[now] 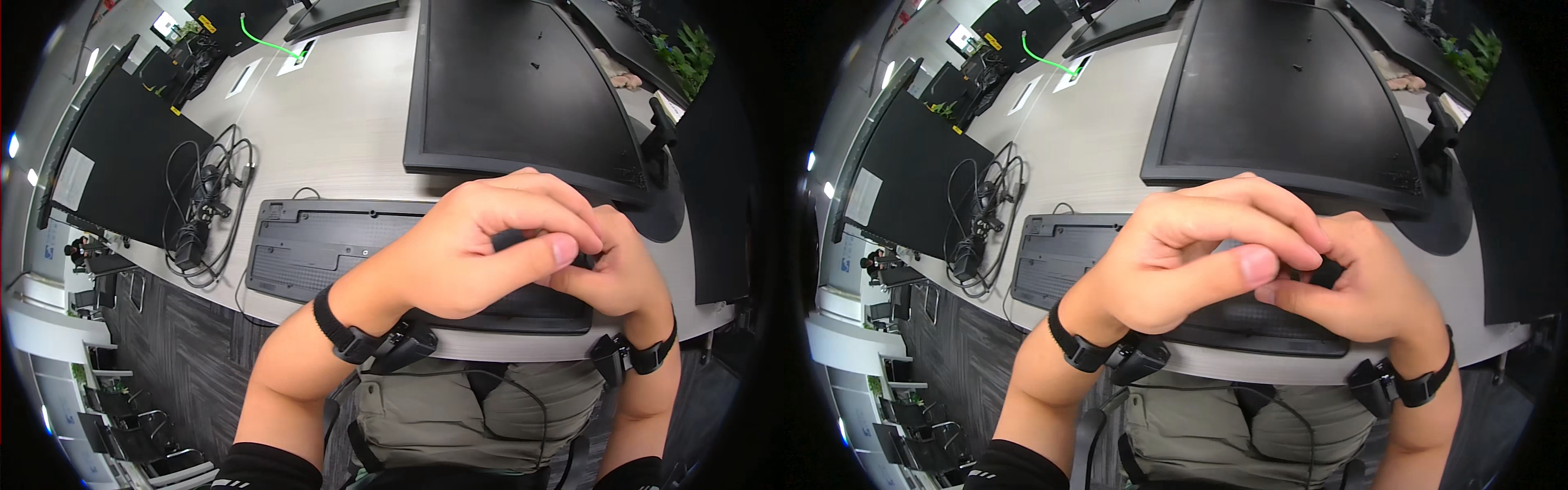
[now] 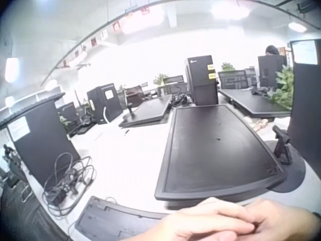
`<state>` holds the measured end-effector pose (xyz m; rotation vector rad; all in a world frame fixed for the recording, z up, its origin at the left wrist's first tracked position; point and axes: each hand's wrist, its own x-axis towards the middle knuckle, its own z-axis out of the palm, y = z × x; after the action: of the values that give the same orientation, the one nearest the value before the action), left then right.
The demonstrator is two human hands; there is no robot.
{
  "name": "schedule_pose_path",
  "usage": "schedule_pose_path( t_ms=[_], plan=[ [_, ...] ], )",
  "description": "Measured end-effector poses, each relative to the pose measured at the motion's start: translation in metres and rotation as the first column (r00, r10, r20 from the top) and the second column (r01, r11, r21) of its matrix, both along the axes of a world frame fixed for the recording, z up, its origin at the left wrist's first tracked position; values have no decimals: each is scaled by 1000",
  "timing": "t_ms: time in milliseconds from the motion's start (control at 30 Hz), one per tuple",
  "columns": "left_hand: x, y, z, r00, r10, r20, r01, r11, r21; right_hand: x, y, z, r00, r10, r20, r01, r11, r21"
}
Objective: Using a screwdriver to unscrew and open a computer keyboard for repair.
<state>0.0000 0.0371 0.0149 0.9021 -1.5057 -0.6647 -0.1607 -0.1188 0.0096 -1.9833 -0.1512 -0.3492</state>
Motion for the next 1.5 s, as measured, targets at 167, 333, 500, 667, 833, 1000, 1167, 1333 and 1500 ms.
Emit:
schedule_pose_path(
  t_ms=[167,333,500,667,833,1000,1167,1333,1500],
  plan=[
    [-4,3,0,993,51,-110,-35,989,143,0,1,-1,999,37,-23,-35,998,56],
    [2,0,1,999,-6,53,6,1000,-10,2,0,-4,998,54,17,-54,998,34],
    [2,-2,-2,993,25,-114,-21,999,40,-2,-4,-1,998,10,-58,-5,997,82],
    [-2,4,2,999,-9,-36,11,998,65,3,-3,-6,999,-17,31,18,999,-27],
    [-2,5,5,998,32,-56,-24,990,138,1,0,-7,999,44,19,-46,997,69],
    [-4,4,1,995,7,-103,6,992,129,5,2,-9,997,78,-9,-78,996,40],
    [4,0,-1,989,60,132,-57,998,-24,0,2,-4,993,77,-84,-65,989,132],
    [-7,0,-4,976,83,-202,-69,995,75,-1,1,-3,986,54,-158,-34,992,124],
    [-5,6,2,988,-5,-152,25,991,131,2,-1,-6,997,71,2,-71,997,-10]
  ],
)
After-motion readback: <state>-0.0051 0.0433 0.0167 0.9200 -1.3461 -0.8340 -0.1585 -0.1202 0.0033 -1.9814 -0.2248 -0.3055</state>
